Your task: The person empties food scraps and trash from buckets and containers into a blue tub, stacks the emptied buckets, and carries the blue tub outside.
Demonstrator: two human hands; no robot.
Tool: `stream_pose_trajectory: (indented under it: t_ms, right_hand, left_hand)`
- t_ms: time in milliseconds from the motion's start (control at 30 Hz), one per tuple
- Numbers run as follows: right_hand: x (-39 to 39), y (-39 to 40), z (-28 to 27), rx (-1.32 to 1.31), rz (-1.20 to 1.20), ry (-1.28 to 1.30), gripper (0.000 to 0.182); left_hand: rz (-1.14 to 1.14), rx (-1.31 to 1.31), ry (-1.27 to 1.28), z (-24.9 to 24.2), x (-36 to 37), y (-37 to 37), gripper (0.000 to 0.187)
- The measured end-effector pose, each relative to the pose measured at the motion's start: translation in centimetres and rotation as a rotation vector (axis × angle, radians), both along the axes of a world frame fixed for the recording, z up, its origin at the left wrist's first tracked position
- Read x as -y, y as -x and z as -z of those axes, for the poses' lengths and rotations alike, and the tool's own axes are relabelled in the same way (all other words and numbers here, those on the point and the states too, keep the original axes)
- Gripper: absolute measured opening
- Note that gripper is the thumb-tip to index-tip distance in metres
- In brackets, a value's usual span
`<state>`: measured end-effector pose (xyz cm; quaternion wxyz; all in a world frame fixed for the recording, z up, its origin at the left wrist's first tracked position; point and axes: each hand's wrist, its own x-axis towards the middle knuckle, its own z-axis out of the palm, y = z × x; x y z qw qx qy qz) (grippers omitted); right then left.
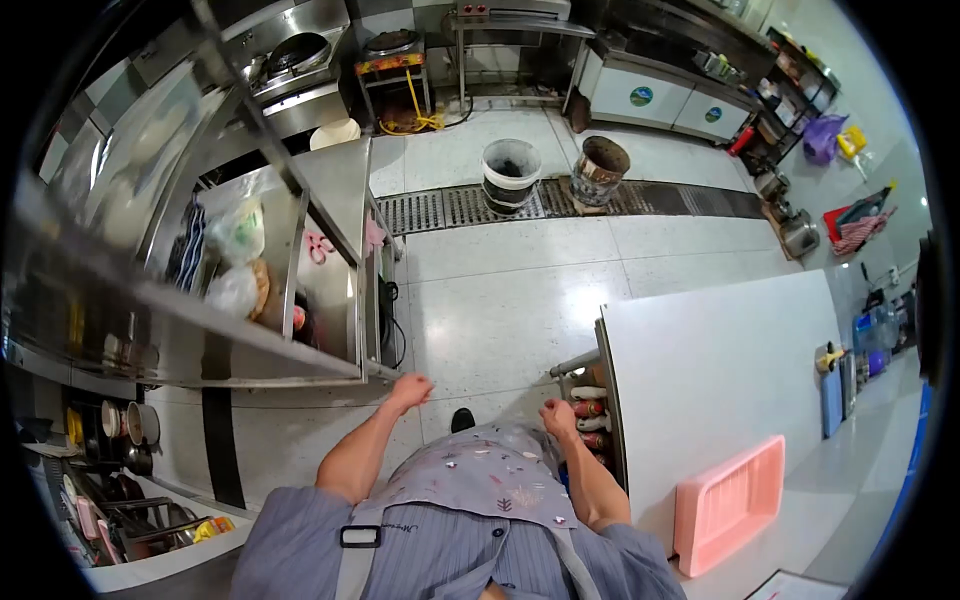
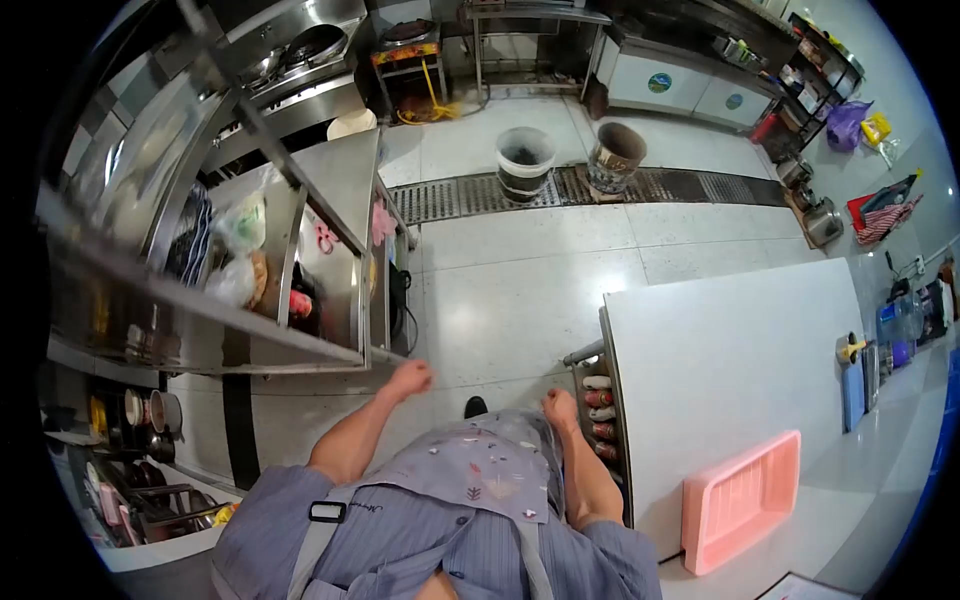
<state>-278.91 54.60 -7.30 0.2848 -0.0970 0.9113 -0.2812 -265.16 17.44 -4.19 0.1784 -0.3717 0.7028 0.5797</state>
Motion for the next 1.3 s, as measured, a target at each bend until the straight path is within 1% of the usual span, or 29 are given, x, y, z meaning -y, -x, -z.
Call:
stream_pose_trajectory:
  t_ms: [67,133,200,233,300,333,367,400,433,467,533,600,633,733,767,833,900,967,1033,1067,1100,1133,1167,1200,1233,1267,1300]
  right_hand:
    - [3.6,4.6,-0.2,-0.009,0.105,0.006,0.040]
    - [6.6,9.1,0.5,-0.011,0.051,0.025,0.039]
    - [10.0,14.1,1.9,0.085,0.044,0.073,0.039]
    - [11.7,16.7,2.7,0.089,0.030,0.072,0.038]
    - [14.5,22.2,5.3,0.113,-0.025,0.097,0.038]
    - [15.3,25.3,6.9,0.137,-0.059,0.105,0.037]
    - [16.2,28.1,7.8,0.037,-0.141,0.058,0.034]
    - [16.8,30.8,8.5,0.044,-0.155,0.059,0.034]
    - [17.2,33.0,8.4,0.093,-0.223,0.004,0.033]
    - [17.9,36.3,8.1,0.128,-0.295,-0.051,0.032]
    - [19.6,41.5,7.5,0.071,-0.309,-0.016,0.031]
    - [20.3,45.7,6.9,0.006,-0.379,0.004,0.030]
    - [21.1,47.9,7.3,-0.016,-0.415,-0.032,0.030]
    - [23.8,53.2,8.0,-0.065,-0.474,-0.050,0.028]
    - [25.1,54.6,8.0,-0.063,-0.494,-0.054,0.028]
    - [27.8,56.8,8.7,0.184,-0.417,-0.109,0.026]
    - [30.6,58.4,9.9,0.219,-0.416,-0.117,0.026]
    - [33.6,60.0,10.6,0.245,-0.408,-0.129,0.026]
    - [37.6,63.2,10.4,0.216,-0.648,-0.172,0.026]
    - [38.9,64.9,11.2,0.200,-0.659,-0.181,0.026]
    - [39.9,66.3,12.5,0.193,-0.691,-0.083,0.025]
    - [42.1,68.0,11.6,0.186,-0.725,0.013,0.025]
    - [44.6,69.6,10.9,0.273,-0.553,-0.068,0.023]
    - [46.2,70.9,10.0,0.276,-0.567,-0.086,0.023]
    - [49.0,72.1,6.7,0.329,-0.448,-0.049,0.022]
    - [52.2,73.7,5.1,0.376,-0.330,-0.005,0.021]
    - [55.2,75.0,4.2,0.364,-0.286,-0.012,0.019]
  left_hand:
    - [-0.038,-0.006,-0.003,-2.1,0.7,6.5,0.020]
    - [-0.029,-0.014,-0.021,-1.5,1.6,11.5,0.020]
    - [-0.028,-0.026,-0.036,-0.7,3.0,15.7,0.019]
    - [-0.013,-0.003,-0.047,-0.4,3.6,17.6,0.019]
    - [0.008,0.040,-0.065,1.3,5.5,20.9,0.017]
    - [-0.006,0.037,-0.065,1.1,6.5,22.9,0.017]
    - [0.023,0.094,0.032,0.3,7.4,24.2,0.017]
    - [0.058,0.160,0.128,-0.7,8.7,25.1,0.017]
    - [0.046,0.173,0.124,-1.0,9.9,25.3,0.017]
    - [0.029,0.175,0.160,-1.3,11.2,26.3,0.018]
    - [-0.015,0.165,0.204,-2.0,14.6,29.9,0.019]
    - [-0.229,0.173,0.193,-2.4,16.1,31.4,0.018]
    - [-0.260,0.186,0.179,-2.6,16.5,32.2,0.018]
    - [-0.361,0.184,0.172,-3.0,19.1,35.8,0.020]
    - [-0.399,0.177,0.115,-1.8,20.0,36.4,0.022]
    - [-0.435,0.138,0.054,0.3,21.8,38.2,0.023]
    - [-0.460,0.092,-0.003,1.7,23.9,40.0,0.023]
    - [-0.381,0.081,0.079,1.4,26.5,43.2,0.023]
    - [-0.411,0.042,0.041,2.1,29.9,46.6,0.022]
    - [-0.431,0.018,0.011,2.5,31.8,48.2,0.022]
    - [-0.442,0.006,0.005,2.5,33.9,49.9,0.022]
    - [-0.358,0.001,0.033,2.5,36.1,51.7,0.023]
    - [-0.277,0.002,0.056,2.5,37.8,53.3,0.024]
    - [-0.294,0.003,0.040,2.5,39.2,54.7,0.024]
    - [-0.307,-0.059,0.078,2.3,41.1,56.4,0.026]
    - [-0.321,-0.124,0.125,2.1,43.8,58.3,0.028]
    - [-0.340,-0.129,0.127,1.3,46.3,60.0,0.028]
